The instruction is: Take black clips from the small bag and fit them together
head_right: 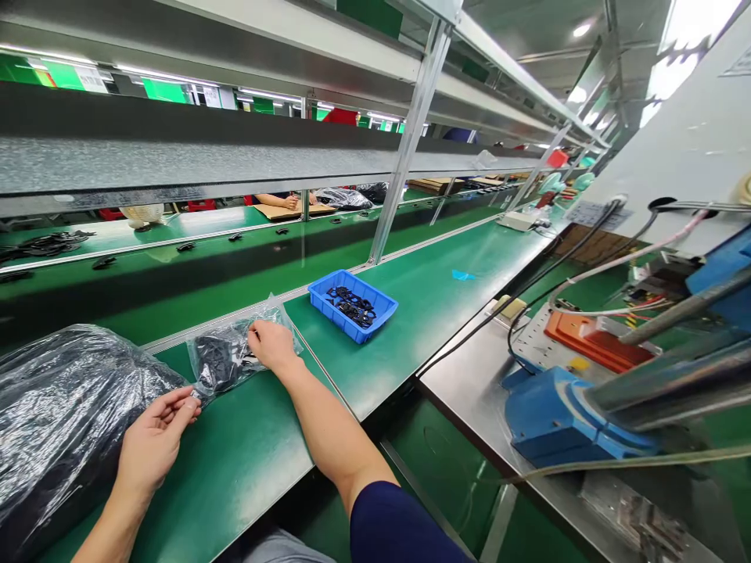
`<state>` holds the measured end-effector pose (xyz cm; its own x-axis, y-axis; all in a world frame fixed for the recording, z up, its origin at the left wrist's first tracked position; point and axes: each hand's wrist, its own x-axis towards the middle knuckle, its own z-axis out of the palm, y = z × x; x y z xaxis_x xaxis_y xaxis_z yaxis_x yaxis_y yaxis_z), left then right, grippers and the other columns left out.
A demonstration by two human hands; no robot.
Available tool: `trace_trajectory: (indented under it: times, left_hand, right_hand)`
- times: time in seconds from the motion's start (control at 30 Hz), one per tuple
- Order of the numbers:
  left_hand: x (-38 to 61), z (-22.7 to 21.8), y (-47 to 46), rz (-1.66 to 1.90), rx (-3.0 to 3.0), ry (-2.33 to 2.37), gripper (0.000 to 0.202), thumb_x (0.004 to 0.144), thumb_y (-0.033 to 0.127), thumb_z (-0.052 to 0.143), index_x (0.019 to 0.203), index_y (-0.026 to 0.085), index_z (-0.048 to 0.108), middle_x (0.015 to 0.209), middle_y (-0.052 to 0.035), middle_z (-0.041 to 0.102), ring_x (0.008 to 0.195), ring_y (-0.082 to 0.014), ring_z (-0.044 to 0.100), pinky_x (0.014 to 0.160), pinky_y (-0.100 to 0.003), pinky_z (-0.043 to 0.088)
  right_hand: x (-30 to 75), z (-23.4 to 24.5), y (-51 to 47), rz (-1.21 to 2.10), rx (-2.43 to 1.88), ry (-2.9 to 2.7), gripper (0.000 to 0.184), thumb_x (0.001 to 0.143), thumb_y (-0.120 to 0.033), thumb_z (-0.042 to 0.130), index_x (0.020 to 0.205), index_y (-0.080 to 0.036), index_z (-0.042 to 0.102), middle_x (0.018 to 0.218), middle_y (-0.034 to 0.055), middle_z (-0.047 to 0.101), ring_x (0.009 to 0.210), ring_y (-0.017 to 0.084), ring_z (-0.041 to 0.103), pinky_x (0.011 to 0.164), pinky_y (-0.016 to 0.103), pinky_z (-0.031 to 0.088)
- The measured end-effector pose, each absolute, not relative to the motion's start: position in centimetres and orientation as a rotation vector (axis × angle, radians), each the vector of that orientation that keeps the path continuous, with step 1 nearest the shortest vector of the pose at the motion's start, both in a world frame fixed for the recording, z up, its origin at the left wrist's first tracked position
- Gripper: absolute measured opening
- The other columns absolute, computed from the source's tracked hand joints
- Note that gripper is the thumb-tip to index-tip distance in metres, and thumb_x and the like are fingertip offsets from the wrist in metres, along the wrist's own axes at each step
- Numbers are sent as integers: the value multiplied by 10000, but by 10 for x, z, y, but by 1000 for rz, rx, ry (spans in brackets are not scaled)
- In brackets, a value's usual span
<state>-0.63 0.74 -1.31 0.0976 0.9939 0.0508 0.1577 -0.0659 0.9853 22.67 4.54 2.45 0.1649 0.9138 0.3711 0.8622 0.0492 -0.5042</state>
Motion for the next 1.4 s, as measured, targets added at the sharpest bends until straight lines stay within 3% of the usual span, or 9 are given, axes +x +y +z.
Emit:
trace_trajectory:
  times: [0.17,0.37,0.6,0.93,1.13,1.4]
  left_hand:
    - [-5,-19,8,1126,1453,1205,497,686,479,714,1061,158,651,839,-59,687,765,-192,666,745,-325,565]
    - [0,-14,2,1218,1414,1141,523,731,456,688,1153,161,594,883,-55,670,736,-169,661,711,-315,564]
    - [-3,-13,1,1268,1409,1208,344,766,419,668,985,155,648,844,-55,679,725,-162,650,722,-309,550]
    - [4,-7,-3,1232,1380,1173,341,702,369,726,951,157,628,843,-45,672,746,-149,638,724,-291,536]
    - [2,-10,-2,1261,1360,1184,341,727,364,705,981,160,606,852,-43,658,775,-162,643,746,-312,542]
    - [6,-2,-2,1351,1231,1171,267,729,381,692,855,154,628,773,-30,658,677,-151,637,635,-290,545]
  right_hand:
    - [220,19,46,250,-1439,-1477,202,872,-283,521,952,-197,685,806,30,687,727,152,614,722,255,465]
    - [185,10,31,990,-995,-1704,269,818,-388,628,1000,-199,687,668,-17,629,494,97,555,514,222,455]
    - [163,2,21,1399,-879,-1582,313,792,-438,640,971,-182,635,614,-32,603,495,106,590,476,228,484]
    - [159,1,24,1307,-932,-1381,276,780,-442,650,834,-192,546,750,-11,614,628,116,559,568,251,485]
    - [152,-1,18,1274,-817,-1395,317,758,-476,686,800,-179,582,1022,53,623,934,167,581,847,321,463]
    - [156,1,17,1232,-889,-1419,294,728,-456,704,801,-185,613,822,15,635,784,153,589,785,312,480]
